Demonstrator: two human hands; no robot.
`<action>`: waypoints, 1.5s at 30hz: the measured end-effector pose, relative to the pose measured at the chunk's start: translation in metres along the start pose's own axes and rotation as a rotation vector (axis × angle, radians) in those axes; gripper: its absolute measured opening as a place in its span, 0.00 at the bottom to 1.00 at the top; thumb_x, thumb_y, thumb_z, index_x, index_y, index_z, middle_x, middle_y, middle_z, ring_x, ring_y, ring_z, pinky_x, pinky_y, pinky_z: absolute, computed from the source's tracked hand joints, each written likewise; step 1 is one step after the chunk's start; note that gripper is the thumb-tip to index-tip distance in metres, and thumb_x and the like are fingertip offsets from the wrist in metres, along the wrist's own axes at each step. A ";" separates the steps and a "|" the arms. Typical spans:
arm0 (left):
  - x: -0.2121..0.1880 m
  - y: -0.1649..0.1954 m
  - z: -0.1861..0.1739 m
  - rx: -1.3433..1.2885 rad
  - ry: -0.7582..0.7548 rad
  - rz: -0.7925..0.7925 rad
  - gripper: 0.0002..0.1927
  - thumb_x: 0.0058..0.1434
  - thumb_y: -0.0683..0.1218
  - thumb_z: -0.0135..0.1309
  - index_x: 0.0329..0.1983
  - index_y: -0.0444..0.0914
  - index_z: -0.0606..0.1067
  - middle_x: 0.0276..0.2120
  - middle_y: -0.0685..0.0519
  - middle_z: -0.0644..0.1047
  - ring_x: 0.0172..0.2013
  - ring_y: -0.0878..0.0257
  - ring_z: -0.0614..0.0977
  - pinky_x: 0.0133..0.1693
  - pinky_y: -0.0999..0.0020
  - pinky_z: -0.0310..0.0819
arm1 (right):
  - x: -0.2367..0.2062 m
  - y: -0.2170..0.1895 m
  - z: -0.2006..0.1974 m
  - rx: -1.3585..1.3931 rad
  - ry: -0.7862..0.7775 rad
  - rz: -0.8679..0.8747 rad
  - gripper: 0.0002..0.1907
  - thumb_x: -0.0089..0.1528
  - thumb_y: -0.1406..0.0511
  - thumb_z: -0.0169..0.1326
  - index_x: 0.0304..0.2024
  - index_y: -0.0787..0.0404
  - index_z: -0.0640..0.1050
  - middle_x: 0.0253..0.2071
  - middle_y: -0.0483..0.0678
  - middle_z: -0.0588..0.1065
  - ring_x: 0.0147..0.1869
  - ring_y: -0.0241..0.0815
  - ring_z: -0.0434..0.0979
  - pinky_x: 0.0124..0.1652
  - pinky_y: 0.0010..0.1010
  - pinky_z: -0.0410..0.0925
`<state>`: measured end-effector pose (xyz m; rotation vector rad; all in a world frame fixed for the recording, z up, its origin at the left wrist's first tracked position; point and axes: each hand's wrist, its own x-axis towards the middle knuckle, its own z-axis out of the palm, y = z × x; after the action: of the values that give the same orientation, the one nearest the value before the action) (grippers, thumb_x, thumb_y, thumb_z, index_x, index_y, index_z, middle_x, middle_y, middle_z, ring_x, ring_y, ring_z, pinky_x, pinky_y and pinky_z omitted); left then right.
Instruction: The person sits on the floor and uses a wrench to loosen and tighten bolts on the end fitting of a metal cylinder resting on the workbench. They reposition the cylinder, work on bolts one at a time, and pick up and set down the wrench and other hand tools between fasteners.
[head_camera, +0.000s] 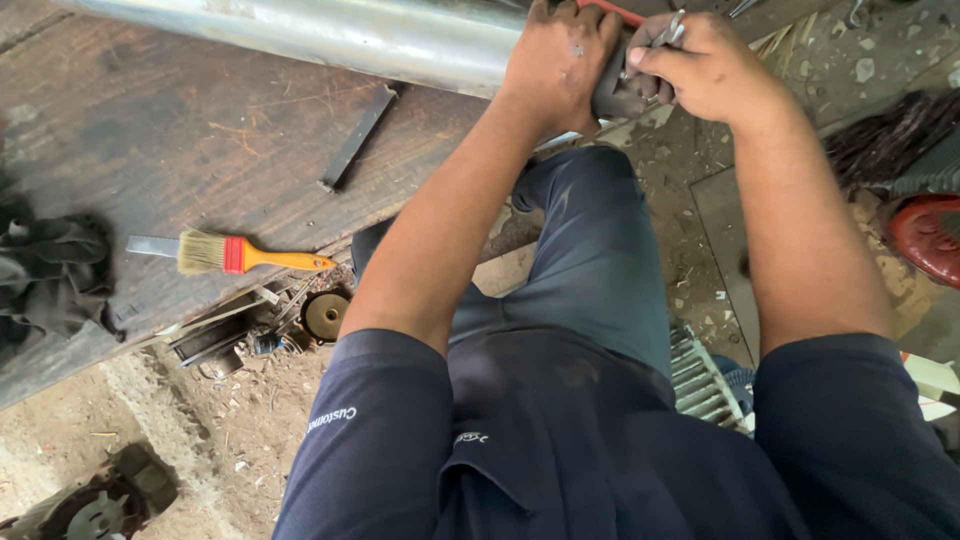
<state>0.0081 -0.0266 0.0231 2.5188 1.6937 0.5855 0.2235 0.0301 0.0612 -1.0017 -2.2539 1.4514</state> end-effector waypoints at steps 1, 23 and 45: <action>0.000 0.000 0.000 -0.015 0.020 0.009 0.50 0.26 0.62 0.74 0.52 0.36 0.72 0.45 0.45 0.77 0.49 0.48 0.78 0.52 0.48 0.67 | 0.001 -0.003 0.000 -0.032 0.001 0.012 0.10 0.72 0.64 0.53 0.41 0.66 0.77 0.32 0.43 0.75 0.30 0.32 0.72 0.31 0.27 0.66; 0.000 0.005 -0.003 0.017 0.011 -0.011 0.46 0.30 0.58 0.74 0.52 0.36 0.71 0.47 0.43 0.77 0.50 0.46 0.78 0.53 0.45 0.67 | -0.056 0.005 0.096 -0.836 0.451 -0.445 0.04 0.71 0.68 0.55 0.44 0.64 0.75 0.42 0.59 0.73 0.47 0.63 0.76 0.49 0.50 0.69; -0.002 0.001 -0.001 0.001 0.017 -0.002 0.49 0.28 0.63 0.74 0.52 0.35 0.73 0.46 0.43 0.77 0.51 0.47 0.77 0.54 0.48 0.66 | -0.002 0.003 -0.002 0.015 -0.011 0.037 0.10 0.72 0.62 0.53 0.43 0.65 0.76 0.31 0.42 0.74 0.31 0.31 0.71 0.32 0.27 0.66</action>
<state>0.0080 -0.0288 0.0240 2.5195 1.7019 0.6078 0.2275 0.0312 0.0594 -1.0382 -2.2403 1.4900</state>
